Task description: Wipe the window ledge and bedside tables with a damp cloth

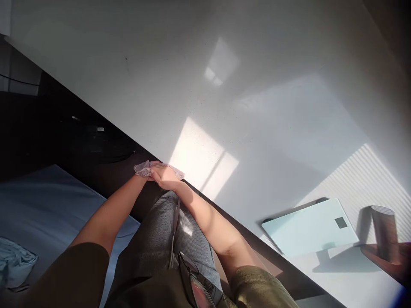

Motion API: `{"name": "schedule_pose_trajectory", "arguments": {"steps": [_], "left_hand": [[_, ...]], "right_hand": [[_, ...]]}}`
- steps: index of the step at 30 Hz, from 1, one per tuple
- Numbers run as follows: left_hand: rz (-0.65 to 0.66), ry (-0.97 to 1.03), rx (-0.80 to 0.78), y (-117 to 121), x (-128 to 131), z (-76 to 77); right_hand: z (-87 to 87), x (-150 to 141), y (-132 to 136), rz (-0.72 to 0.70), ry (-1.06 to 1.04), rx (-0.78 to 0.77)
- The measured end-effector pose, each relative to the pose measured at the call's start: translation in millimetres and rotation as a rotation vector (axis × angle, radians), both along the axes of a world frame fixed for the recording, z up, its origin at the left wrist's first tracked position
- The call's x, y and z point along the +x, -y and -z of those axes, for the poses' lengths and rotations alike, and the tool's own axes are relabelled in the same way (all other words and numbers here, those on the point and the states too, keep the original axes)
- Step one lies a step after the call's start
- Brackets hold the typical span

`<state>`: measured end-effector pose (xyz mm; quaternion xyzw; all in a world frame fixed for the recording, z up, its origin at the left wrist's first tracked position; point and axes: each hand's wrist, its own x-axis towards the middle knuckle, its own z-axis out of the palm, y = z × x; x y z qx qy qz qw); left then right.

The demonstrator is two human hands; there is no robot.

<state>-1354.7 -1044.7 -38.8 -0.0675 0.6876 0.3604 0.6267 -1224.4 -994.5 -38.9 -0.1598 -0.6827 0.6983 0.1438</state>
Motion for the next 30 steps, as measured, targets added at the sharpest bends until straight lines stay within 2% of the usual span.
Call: {"name": "schedule_pose_trajectory", "arguments": {"steps": [2,3,6,8,10,12,16,20,26,30], "left_hand": [[-0.001,0.102,-0.013,9,-1,-3.2],[0.001,0.153,-0.021,13,0,-6.8],[0.01,0.361,0.018,19,2,-23.0],[0.021,0.573,0.124,17,7,-34.7],[0.04,0.747,0.239,8,15,-44.0],[0.064,0.799,0.3,-6,26,-50.4],[0.144,0.793,0.328,-38,48,-60.9],[0.235,0.74,0.36,-62,70,-73.5],[0.421,0.362,0.363,-81,102,-83.0],[0.399,0.221,0.36,-89,116,-82.4]], "right_hand": [[-4.5,9,-4,0.058,0.06,-0.375],[-6.9,16,-7,0.082,0.076,-0.49],[-15.3,44,-17,0.14,0.054,-0.697],[-21.2,65,-25,0.231,0.006,-0.933],[-26.1,87,-31,0.36,-0.057,-1.176],[-29.5,108,-36,0.483,-0.121,-1.312],[-34.3,143,-45,0.685,-0.214,-1.396],[-40.9,162,-54,0.758,-0.282,-1.45],[-46.0,175,-63,0.835,-0.395,-1.506],[-35.0,189,-64,0.869,-0.438,-1.488]]}}
